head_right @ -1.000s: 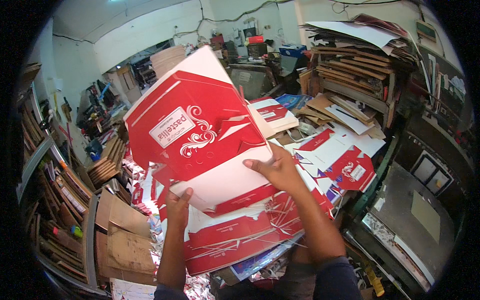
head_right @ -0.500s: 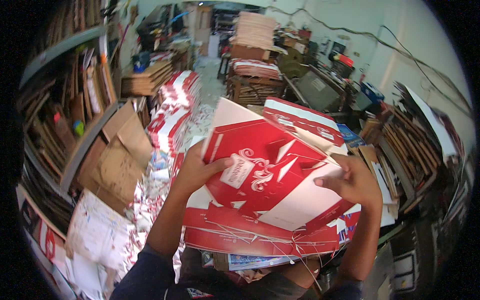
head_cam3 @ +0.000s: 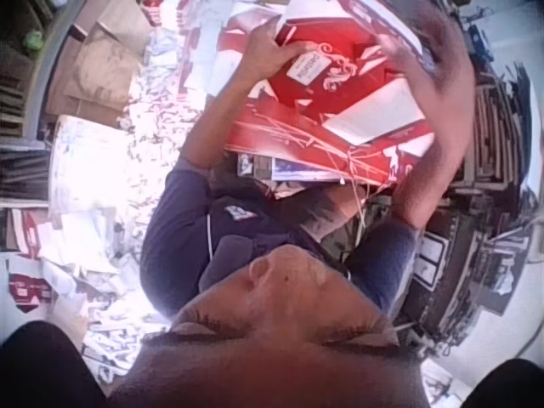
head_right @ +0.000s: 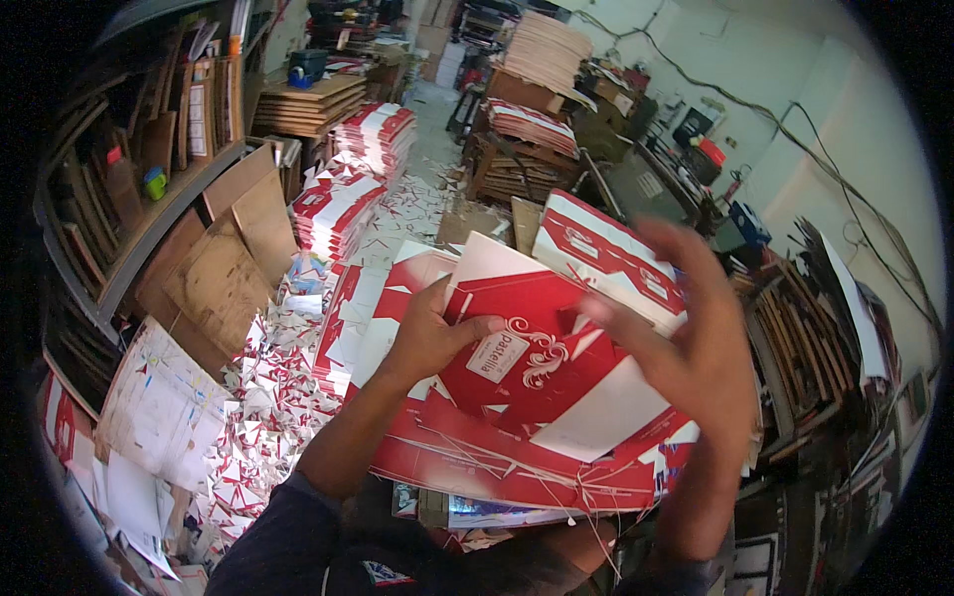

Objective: The person assembles red and white cardboard boxes by hand in a workshop. They pick up flat printed sheets, fold them along pre-scored lines, and tuck the flaps to form the box structure. The person handles the boxes one at a time, stacking the completed units on a pile.

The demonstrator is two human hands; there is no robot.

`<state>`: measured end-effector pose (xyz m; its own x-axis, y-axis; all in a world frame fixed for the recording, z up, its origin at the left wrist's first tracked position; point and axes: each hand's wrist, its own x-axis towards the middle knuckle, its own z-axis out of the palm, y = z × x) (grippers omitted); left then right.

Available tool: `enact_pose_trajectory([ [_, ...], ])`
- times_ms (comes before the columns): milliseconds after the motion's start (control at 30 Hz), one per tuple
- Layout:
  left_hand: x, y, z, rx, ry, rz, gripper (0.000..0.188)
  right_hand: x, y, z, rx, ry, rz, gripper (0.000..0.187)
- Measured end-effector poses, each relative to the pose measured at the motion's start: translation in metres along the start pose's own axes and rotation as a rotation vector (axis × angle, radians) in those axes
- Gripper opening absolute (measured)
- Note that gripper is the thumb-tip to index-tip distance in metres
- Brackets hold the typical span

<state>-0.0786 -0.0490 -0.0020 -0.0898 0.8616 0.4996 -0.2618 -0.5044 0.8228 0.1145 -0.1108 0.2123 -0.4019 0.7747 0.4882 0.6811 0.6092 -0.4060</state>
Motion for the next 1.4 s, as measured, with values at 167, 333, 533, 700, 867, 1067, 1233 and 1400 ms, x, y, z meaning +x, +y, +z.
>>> enact_pose_trajectory([
  [167,-0.003,0.004,0.0,0.114,-0.007,0.06,0.047,0.05,-0.003,0.078,-0.32,-0.305,-0.089,0.065],
  [333,-0.01,0.004,0.005,0.002,-0.044,0.041,0.042,0.048,0.016,0.103,-0.177,-0.148,-0.077,0.028],
  [533,-0.009,0.017,0.006,-0.062,-0.077,0.109,0.039,0.042,0.006,0.095,-0.165,-0.136,-0.043,0.028],
  [700,-0.013,-0.005,0.005,0.067,-0.015,0.028,0.031,0.065,0.003,0.053,0.647,0.192,0.051,0.03],
  [867,-0.009,0.003,0.011,0.001,0.012,-0.026,0.033,0.05,-0.02,0.033,0.875,0.37,-0.083,0.029],
  [1067,-0.004,-0.004,0.014,0.218,0.04,0.075,0.031,0.019,-0.052,0.096,0.618,-0.113,-0.481,0.049],
  [1233,-0.016,-0.01,0.011,0.012,0.026,-0.03,0.029,0.005,0.014,0.041,0.003,-0.021,-0.497,0.08],
  [1400,-0.013,-0.014,0.004,-0.004,0.01,0.083,0.03,-0.007,0.073,0.006,-0.043,-0.374,0.008,0.052],
])
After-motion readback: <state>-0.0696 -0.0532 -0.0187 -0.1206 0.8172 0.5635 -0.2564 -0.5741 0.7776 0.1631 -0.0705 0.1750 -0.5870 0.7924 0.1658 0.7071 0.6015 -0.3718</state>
